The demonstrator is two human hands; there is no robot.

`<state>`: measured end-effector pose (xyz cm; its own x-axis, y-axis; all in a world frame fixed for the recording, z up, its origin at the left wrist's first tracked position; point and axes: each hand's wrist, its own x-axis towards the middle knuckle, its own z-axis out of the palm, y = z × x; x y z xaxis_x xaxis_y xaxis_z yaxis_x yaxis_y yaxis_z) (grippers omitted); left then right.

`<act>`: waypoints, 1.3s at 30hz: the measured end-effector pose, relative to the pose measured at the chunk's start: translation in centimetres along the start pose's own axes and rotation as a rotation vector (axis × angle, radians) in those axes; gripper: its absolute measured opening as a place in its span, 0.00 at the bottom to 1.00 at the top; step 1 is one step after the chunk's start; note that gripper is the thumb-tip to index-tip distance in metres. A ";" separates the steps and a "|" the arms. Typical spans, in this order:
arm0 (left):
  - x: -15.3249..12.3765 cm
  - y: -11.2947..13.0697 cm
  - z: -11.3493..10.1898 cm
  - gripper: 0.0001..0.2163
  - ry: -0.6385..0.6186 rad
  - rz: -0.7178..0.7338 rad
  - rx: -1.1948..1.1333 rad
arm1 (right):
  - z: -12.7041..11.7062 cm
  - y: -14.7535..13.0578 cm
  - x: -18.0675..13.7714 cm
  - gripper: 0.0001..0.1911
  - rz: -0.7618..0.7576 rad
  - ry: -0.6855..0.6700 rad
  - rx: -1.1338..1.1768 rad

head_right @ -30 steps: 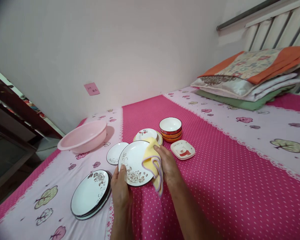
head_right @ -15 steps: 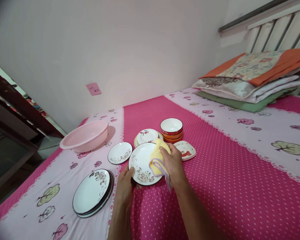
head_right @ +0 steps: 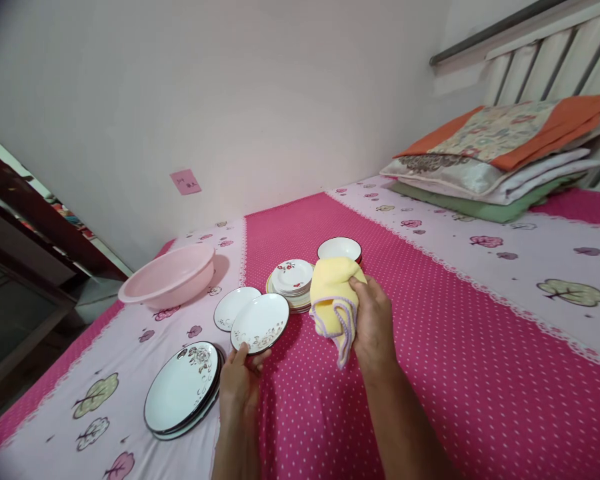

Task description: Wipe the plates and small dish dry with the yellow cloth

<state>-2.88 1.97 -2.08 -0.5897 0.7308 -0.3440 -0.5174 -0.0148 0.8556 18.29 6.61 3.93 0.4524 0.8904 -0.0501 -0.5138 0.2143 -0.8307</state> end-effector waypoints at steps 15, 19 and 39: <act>2.0 -1.4 -0.3 0.08 0.139 0.069 -0.078 | 0.0 -0.3 0.1 0.15 0.060 -0.043 0.036; 2.7 -1.4 -0.1 0.07 0.147 0.083 -0.092 | -0.1 -0.1 0.3 0.15 0.062 -0.044 0.038; 5.6 -1.4 1.1 0.15 0.102 -0.100 -0.265 | 0.9 -0.1 -0.3 0.15 0.106 -0.088 0.048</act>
<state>-4.79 6.81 -4.78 -0.5797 0.6658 -0.4698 -0.7118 -0.1332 0.6896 17.53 6.64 4.48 0.3296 0.9403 -0.0854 -0.5902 0.1346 -0.7960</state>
